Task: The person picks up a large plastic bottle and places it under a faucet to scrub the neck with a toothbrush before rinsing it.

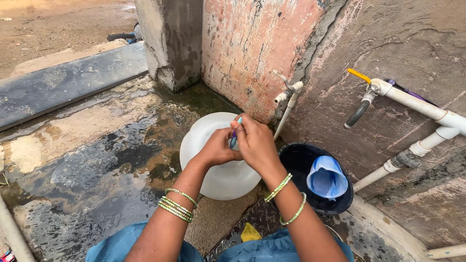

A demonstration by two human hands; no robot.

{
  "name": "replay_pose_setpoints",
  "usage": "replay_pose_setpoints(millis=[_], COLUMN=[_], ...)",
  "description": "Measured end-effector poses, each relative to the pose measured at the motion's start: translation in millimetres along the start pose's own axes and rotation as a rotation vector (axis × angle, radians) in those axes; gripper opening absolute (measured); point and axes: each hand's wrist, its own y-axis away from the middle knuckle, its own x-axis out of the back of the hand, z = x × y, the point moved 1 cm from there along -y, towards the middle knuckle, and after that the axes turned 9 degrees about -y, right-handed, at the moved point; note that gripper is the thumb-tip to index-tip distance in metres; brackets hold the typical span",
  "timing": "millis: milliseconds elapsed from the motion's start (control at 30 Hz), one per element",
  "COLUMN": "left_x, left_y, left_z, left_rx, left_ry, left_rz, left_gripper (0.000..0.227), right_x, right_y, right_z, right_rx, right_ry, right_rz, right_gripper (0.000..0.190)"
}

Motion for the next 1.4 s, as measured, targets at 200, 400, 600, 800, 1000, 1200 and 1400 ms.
replay_pose_setpoints(millis=[200,400,600,800,1000,1200,1400], left_x=[10.5,1.4,3.3,11.5,2.6,6.6,-6.7], left_y=[6.3,1.3,1.4,4.3,4.1,5.3,16.5], left_z=[20.4,2.5,3.0,18.4,3.1,6.3,-3.5], left_rx=[0.014,0.047,0.007,0.056,0.056,0.02,-0.093], left_ry=[0.026,0.001,0.077,0.043,0.097,0.074,0.032], left_rz=[0.009,-0.03,0.033,-0.016,0.093,0.096,0.393], left_gripper=[0.047,0.048,0.055,0.05,0.058,0.071,0.087], right_x=[21.9,13.3,2.2,27.4,-22.7,0.0,-16.4], right_y=[-3.8,1.7,-1.1,-0.4,3.6,-3.8,2.0], right_z=[-27.8,-24.4,-6.9,-38.7,20.5,4.9,17.2], right_rx=[0.103,0.052,0.203,0.167,0.203,-0.084,0.018], right_ry=[0.076,0.003,0.055,-0.151,0.066,-0.181,-0.093], right_rz=[-0.106,-0.093,-0.225,-0.06,-0.216,0.012,-0.05], right_gripper=[0.031,0.028,0.028,0.027,0.028,0.033,0.033])
